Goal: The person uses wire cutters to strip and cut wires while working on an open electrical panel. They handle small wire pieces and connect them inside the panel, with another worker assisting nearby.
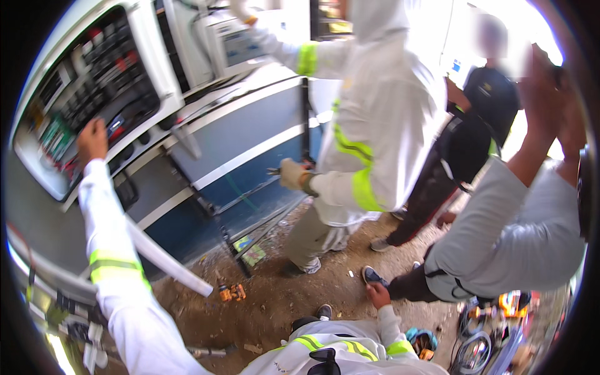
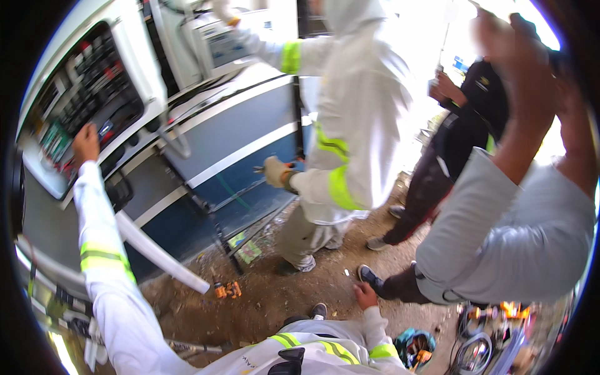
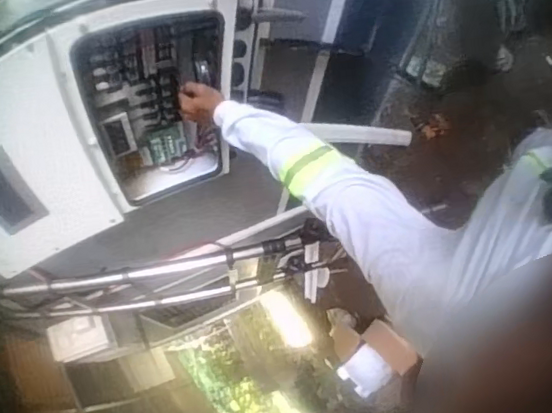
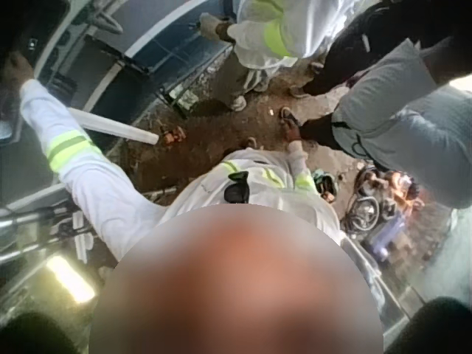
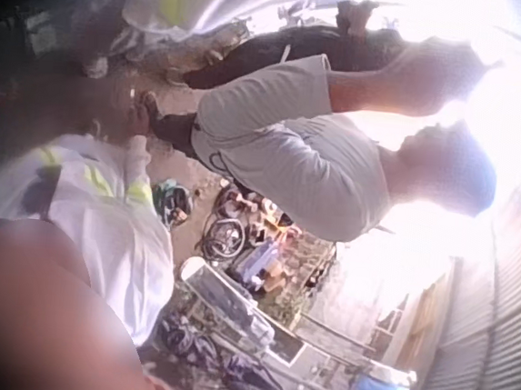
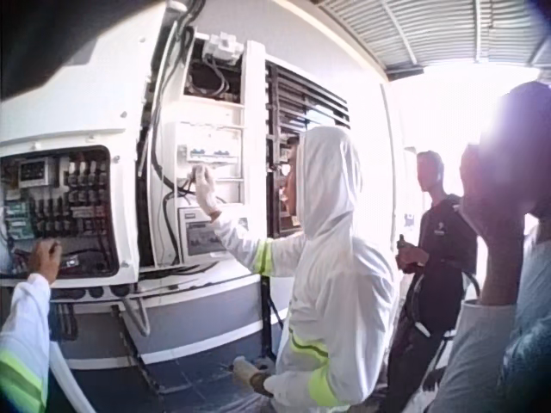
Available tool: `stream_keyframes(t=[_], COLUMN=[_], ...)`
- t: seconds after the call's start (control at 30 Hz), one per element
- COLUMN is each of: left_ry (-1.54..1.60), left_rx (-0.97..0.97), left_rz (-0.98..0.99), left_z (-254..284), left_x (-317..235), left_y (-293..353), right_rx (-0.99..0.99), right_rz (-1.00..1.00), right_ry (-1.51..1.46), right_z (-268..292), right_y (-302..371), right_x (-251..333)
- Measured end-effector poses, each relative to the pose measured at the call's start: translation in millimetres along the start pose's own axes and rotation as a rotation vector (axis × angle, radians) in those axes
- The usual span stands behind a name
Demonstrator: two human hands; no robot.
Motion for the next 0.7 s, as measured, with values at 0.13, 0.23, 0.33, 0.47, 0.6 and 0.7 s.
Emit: stream_keyframes(t=[0.13,0.23,0.33,0.47,0.6,0.7], left_ry=[-0.011,0.06,0.032,-0.016,-0.045,-0.048], left_rx=[0.077,0.088,0.125,0.186,0.205,0.215], left_rz=[-0.027,-0.052,-0.114,-0.143,-0.13,-0.07], left_z=[-16.2,-25.5,-37.0,-54.1,-67.6,-74.6], left_x=[30.9,49.2,66.5,95.8,124.2,139.2], left_y=[-10.5,-12.2,-18.2,-31.7,-42.1,-44.3], right_rx=[-0.098,-0.231,-0.319,-0.459,-0.489,-0.634], right_rz=[0.123,0.267,0.315,0.331,0.283,0.379], right_ry=[-0.295,-0.384,-0.409,-0.611,-0.865,-0.83], right_z=[20.7,43.7,65.7,99.5,139.9,177.5], right_y=[15.4,27.4,30.4,34.9,49.0,63.1], right_x=[96.9,156.6,186.8,186.6,174.3,182.6])
Point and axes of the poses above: each hand's wrist, its own y-axis away from the middle knuckle, its own z-axis out of the back of the hand, x = y × z, the point moved 5 cm from there along -y, towards the middle knuckle, and after that the axes turned 10 degrees about -z, right-handed, at the moved point
